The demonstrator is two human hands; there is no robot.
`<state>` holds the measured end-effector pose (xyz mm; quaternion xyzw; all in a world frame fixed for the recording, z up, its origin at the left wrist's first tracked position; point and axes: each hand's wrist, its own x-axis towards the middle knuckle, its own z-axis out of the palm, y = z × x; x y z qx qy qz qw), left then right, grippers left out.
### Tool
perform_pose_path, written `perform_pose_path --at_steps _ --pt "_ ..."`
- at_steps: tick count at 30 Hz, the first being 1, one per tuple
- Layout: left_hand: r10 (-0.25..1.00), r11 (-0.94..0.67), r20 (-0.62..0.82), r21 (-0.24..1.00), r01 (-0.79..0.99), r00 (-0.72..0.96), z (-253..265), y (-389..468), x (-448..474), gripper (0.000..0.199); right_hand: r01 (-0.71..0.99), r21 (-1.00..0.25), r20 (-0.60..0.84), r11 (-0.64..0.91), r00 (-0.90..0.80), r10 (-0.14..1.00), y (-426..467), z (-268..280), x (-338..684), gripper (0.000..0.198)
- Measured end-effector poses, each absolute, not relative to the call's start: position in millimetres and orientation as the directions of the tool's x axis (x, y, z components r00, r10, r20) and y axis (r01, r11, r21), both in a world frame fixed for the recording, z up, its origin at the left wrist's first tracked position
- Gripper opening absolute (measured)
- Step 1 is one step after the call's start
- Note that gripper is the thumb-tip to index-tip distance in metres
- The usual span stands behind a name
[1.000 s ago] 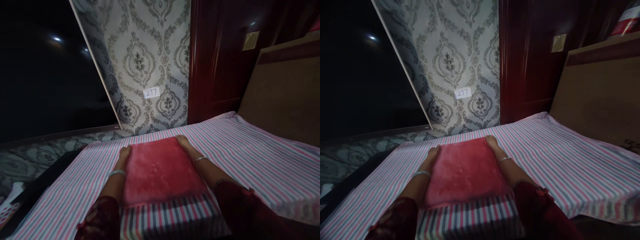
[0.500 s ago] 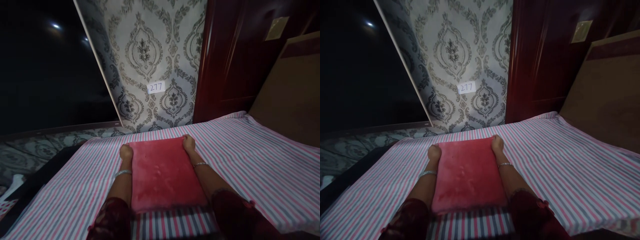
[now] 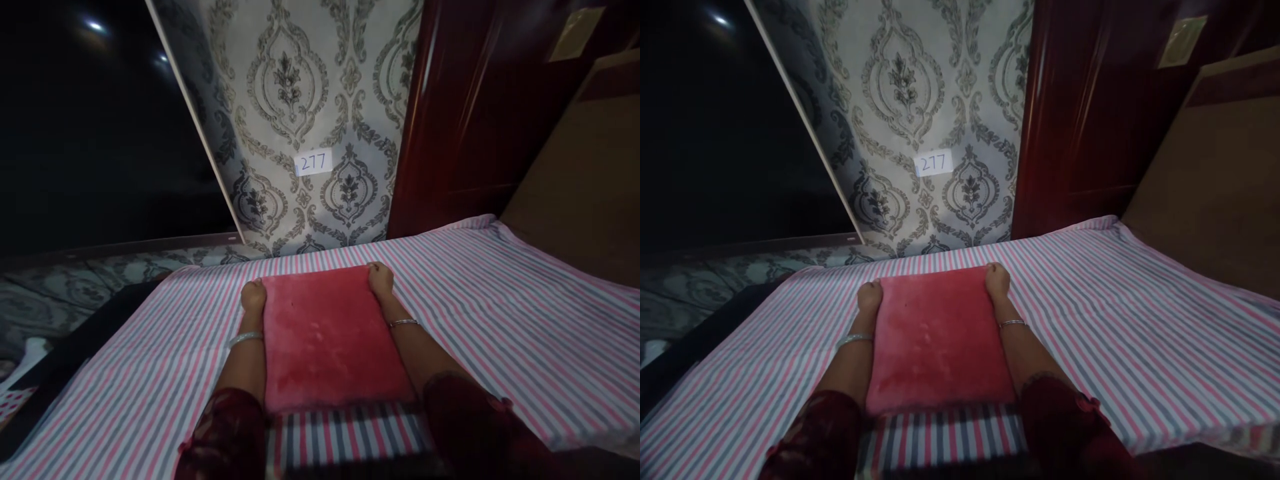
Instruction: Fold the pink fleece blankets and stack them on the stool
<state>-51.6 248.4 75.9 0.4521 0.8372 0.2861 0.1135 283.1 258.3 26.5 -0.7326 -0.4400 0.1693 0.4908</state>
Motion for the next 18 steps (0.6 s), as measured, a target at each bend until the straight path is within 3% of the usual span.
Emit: perform_pose_path --at_steps 8,11,18 --pt "0.83 0.42 0.063 0.584 0.695 -0.555 73.5 247.7 -52.3 0.046 0.375 -0.911 0.092 -0.174 0.594 0.799 258.9 19.8 296.5 0.036" --pt "0.838 0.404 0.071 0.585 0.703 -0.541 71.9 247.5 -52.9 0.044 0.386 -0.905 0.075 -0.177 0.555 0.828 259.1 21.1 297.4 0.028" --pt "0.836 0.406 0.071 0.588 0.7 -0.545 70.1 249.2 -53.6 0.04 0.466 -0.866 0.065 -0.185 0.47 0.88 259.4 31.4 295.1 0.033"
